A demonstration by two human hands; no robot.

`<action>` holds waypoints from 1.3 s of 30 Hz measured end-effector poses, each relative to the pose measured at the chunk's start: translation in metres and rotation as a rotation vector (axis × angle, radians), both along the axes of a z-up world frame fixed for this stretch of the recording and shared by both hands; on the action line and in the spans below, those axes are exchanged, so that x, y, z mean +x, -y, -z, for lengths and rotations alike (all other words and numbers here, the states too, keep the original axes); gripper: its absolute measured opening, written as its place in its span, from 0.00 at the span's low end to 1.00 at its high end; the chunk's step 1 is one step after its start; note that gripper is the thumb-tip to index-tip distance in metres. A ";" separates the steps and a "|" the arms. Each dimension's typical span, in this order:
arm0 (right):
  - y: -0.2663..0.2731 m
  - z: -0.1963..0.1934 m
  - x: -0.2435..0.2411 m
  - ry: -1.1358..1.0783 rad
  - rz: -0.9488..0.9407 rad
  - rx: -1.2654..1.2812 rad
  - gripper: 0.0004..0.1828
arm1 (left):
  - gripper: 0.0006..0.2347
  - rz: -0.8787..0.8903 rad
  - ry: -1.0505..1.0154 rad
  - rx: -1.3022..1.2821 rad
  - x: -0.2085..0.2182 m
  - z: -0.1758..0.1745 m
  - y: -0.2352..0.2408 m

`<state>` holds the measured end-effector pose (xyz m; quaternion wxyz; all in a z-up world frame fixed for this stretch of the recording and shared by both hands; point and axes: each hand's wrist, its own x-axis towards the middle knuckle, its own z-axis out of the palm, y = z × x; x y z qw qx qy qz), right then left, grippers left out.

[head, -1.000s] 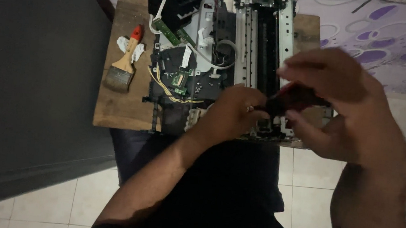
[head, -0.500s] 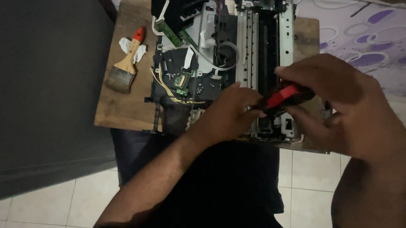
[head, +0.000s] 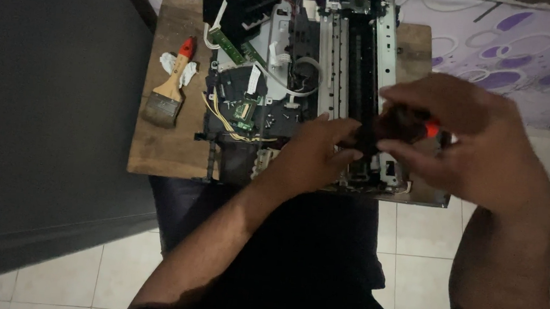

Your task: The person is repairing a disassembled printer placed on their lap. They use a screwdriver to tighten screws on the printer's metal frame, then use a brush and a white cloth to clean the internal components and the work surface.

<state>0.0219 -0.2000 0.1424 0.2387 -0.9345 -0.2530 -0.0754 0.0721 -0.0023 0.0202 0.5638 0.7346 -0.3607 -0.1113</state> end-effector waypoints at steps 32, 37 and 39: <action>-0.015 -0.002 0.007 -0.125 0.458 -0.337 0.35 | 0.07 -0.043 0.073 0.077 -0.001 0.015 0.012; 0.001 -0.015 -0.001 -0.158 -0.025 0.000 0.35 | 0.01 -0.015 0.025 0.083 0.000 0.004 0.010; 0.011 -0.011 0.002 -0.106 -0.095 -0.057 0.31 | 0.05 0.014 0.024 0.052 -0.001 0.003 0.006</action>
